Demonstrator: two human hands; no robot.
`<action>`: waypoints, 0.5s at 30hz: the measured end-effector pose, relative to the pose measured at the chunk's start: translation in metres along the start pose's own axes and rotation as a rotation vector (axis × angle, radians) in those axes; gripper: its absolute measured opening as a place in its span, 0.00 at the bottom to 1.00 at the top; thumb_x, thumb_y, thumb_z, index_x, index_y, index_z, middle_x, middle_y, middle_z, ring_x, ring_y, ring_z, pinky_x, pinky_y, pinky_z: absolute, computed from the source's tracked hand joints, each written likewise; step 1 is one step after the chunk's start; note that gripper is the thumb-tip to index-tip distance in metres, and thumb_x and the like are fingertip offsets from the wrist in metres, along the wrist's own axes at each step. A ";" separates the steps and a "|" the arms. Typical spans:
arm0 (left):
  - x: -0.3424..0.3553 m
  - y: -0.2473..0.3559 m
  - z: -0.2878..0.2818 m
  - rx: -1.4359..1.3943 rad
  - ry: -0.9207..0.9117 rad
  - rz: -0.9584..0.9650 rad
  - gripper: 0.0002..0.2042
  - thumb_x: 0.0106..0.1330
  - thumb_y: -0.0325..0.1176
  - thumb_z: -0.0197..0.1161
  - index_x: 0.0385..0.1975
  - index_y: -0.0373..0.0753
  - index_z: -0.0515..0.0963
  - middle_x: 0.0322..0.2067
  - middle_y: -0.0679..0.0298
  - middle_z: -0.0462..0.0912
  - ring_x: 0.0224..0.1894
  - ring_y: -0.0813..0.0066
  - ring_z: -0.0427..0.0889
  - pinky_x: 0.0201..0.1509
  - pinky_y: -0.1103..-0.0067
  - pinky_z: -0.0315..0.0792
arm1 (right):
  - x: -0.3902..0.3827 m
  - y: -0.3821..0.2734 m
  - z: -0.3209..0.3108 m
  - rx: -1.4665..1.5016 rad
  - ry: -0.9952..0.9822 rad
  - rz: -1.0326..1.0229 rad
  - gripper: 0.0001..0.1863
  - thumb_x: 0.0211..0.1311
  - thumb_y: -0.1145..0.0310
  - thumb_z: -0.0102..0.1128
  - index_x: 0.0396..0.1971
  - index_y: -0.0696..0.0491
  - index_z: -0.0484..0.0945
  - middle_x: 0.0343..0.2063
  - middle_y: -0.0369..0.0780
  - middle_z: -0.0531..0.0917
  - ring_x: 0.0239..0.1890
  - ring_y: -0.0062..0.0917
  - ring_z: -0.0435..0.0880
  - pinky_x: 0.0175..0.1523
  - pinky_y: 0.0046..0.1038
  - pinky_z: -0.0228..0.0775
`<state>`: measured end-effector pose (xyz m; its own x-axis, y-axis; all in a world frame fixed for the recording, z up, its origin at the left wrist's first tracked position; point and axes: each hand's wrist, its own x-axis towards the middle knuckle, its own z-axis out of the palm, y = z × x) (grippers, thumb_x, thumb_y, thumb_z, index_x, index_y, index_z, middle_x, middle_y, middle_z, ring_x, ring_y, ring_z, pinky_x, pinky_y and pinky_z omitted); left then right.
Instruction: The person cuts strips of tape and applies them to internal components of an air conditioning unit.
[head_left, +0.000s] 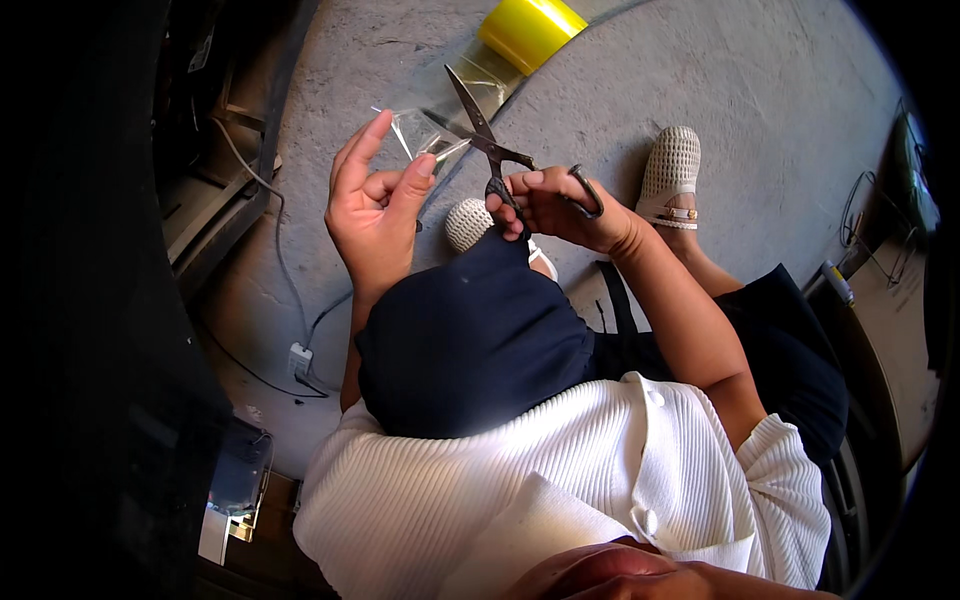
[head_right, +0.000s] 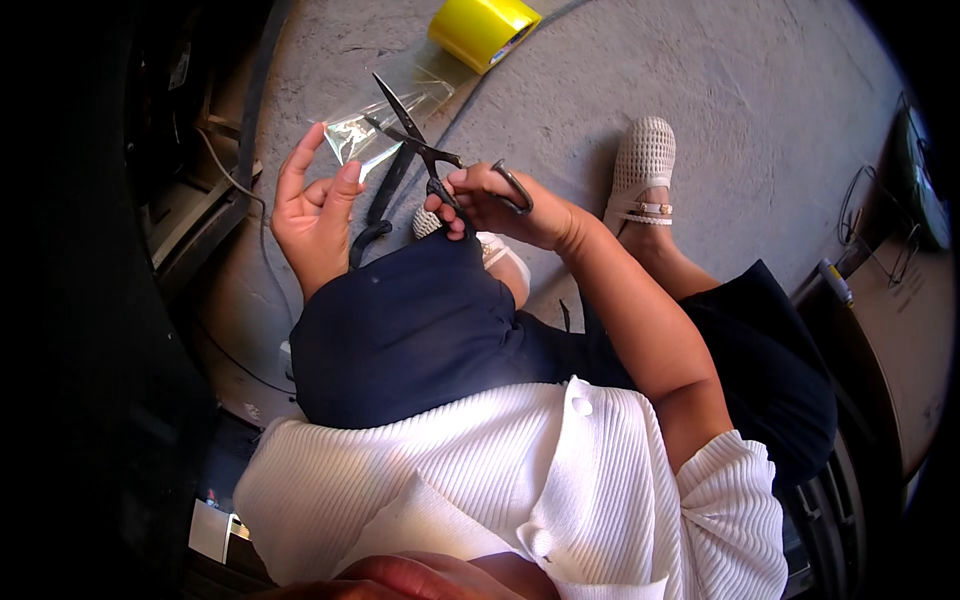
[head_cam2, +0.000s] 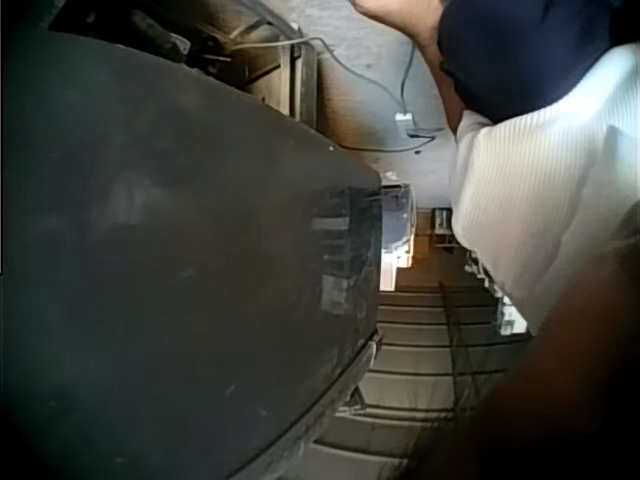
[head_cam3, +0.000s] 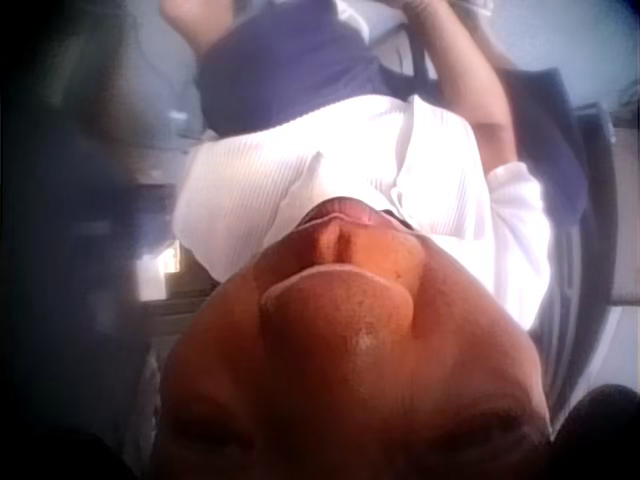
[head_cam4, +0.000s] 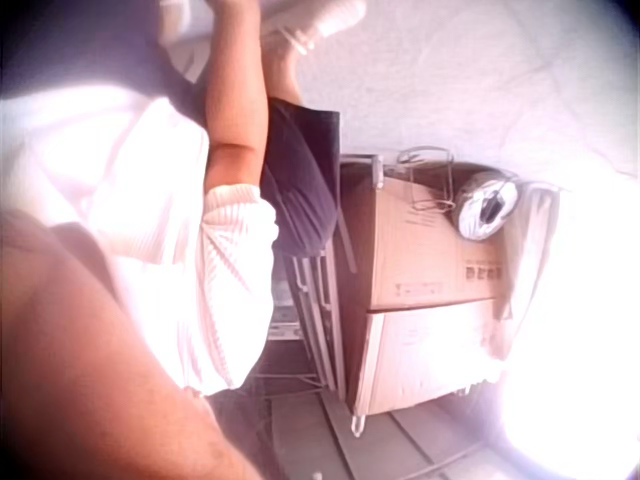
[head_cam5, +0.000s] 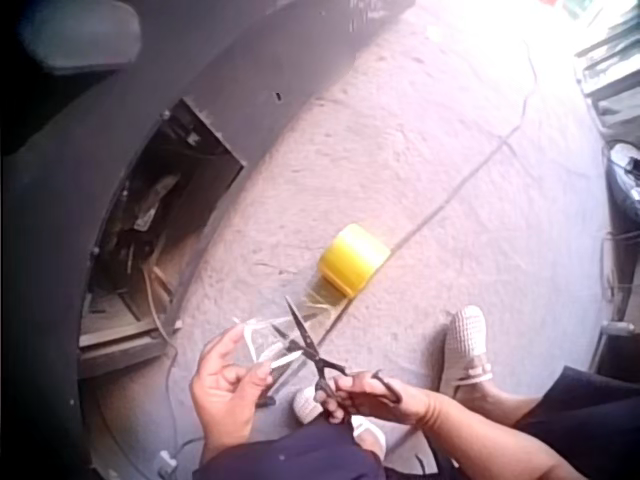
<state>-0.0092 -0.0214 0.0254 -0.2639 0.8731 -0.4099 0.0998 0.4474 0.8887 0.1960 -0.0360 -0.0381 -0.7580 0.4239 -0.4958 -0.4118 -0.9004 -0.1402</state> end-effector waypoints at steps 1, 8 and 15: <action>0.000 0.002 0.000 0.003 0.000 -0.004 0.26 0.58 0.21 0.69 0.57 0.33 0.71 0.48 0.60 0.76 0.31 0.84 0.81 0.36 0.89 0.73 | 0.000 0.000 0.000 0.000 -0.005 0.004 0.21 0.65 0.54 0.54 0.35 0.61 0.77 0.31 0.39 0.78 0.35 0.23 0.76 0.48 0.25 0.69; -0.001 -0.002 0.001 -0.031 0.020 0.020 0.26 0.58 0.25 0.70 0.58 0.36 0.71 0.34 0.64 0.82 0.28 0.88 0.78 0.30 0.92 0.64 | -0.004 -0.004 0.003 -0.081 0.021 0.020 0.23 0.66 0.51 0.52 0.36 0.60 0.78 0.28 0.36 0.76 0.33 0.21 0.75 0.44 0.22 0.69; -0.002 0.001 0.000 -0.027 0.026 0.029 0.26 0.59 0.26 0.70 0.58 0.36 0.71 0.31 0.65 0.84 0.27 0.90 0.77 0.28 0.93 0.60 | -0.005 -0.009 0.005 -0.248 0.067 0.045 0.24 0.66 0.49 0.52 0.35 0.59 0.78 0.23 0.32 0.73 0.27 0.17 0.71 0.35 0.18 0.64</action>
<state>-0.0088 -0.0230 0.0275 -0.2857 0.8804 -0.3784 0.0819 0.4159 0.9057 0.2009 -0.0295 -0.0298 -0.7341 0.3828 -0.5608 -0.2353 -0.9182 -0.3188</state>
